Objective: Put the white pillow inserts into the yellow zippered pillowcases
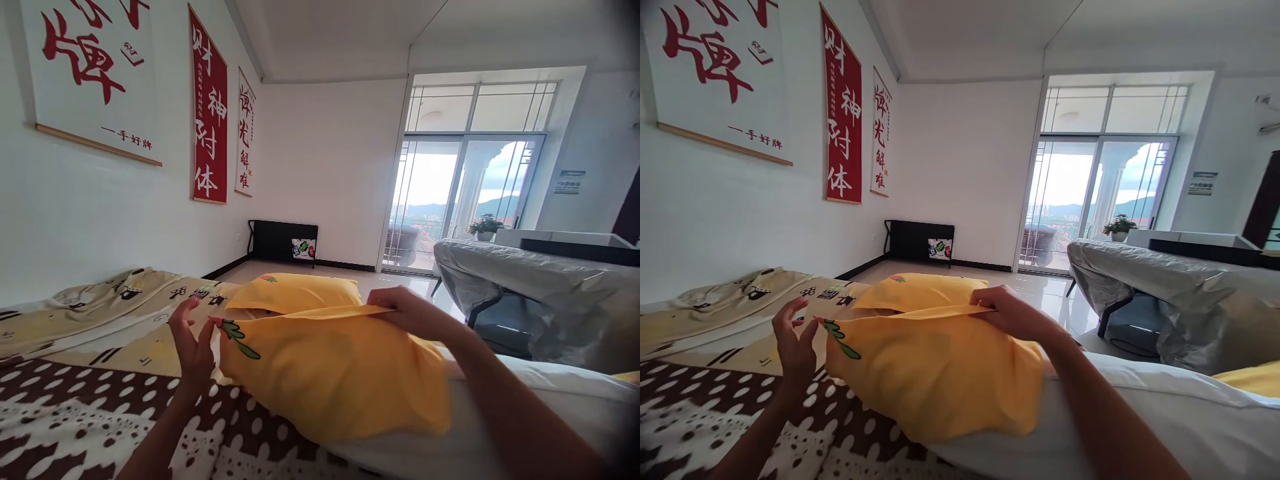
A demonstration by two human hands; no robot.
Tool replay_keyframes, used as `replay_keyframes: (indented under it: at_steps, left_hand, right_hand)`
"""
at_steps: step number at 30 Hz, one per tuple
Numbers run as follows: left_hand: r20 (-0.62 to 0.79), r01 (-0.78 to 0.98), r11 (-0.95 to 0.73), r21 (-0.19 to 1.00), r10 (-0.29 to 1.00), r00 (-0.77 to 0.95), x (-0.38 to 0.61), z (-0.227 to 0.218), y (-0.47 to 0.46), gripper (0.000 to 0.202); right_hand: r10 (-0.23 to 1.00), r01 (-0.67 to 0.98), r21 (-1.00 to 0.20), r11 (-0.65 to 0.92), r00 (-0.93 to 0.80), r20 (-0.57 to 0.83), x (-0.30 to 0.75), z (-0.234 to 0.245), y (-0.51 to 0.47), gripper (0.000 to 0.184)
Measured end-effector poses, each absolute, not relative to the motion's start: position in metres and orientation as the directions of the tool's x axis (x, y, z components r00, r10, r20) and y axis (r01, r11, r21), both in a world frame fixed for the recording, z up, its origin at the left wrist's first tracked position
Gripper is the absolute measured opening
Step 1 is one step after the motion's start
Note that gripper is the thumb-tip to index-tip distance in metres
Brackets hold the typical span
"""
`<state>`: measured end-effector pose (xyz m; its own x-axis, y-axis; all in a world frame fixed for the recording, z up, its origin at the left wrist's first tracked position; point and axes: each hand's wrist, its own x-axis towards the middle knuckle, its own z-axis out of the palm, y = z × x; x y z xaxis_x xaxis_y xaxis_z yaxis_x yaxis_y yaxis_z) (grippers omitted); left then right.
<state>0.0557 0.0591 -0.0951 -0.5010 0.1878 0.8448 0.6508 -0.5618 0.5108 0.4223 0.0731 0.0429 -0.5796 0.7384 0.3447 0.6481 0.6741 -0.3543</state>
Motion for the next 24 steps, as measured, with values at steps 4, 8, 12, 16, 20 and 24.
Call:
replay_keyframes:
  at_steps: [4, 8, 12, 16, 20, 24]
  left_hand:
    - [0.707, 0.256, -0.692, 0.674, 0.507, -0.492, 0.056, -0.087, 0.067, 0.047]
    - [0.666, -0.012, -0.739, 0.673, 0.613, -0.426, 0.077, -0.076, 0.073, 0.040]
    - [0.630, -0.066, -0.709, 0.702, 0.662, -0.407, 0.091, -0.067, 0.075, 0.038]
    - [0.593, -0.082, -0.652, 0.754, 0.728, -0.344, 0.098, -0.064, 0.084, 0.038]
    - [0.471, -0.207, -0.514, 0.833, 0.853, -0.224, 0.109, -0.070, 0.095, 0.038]
    - [0.422, -0.201, -0.444, 0.873, 0.895, -0.144, 0.116, -0.072, 0.095, 0.035]
  right_hand:
    - [0.734, 0.676, -0.366, 0.640, -0.396, 0.551, 0.451, 0.040, 0.086, 0.032]
    - [0.694, 0.746, -0.223, 0.627, -0.405, 0.595, 0.469, 0.029, 0.095, 0.034]
    - [0.678, 0.794, -0.174, 0.582, -0.356, 0.643, 0.487, 0.028, 0.096, 0.041]
    - [0.660, 0.803, -0.144, 0.578, -0.356, 0.661, 0.494, 0.024, 0.094, 0.041]
    - [0.649, 0.788, -0.156, 0.596, -0.358, 0.671, 0.491, 0.017, 0.097, 0.043]
    - [0.659, 0.814, -0.176, 0.553, -0.298, 0.691, 0.491, 0.013, 0.102, 0.042]
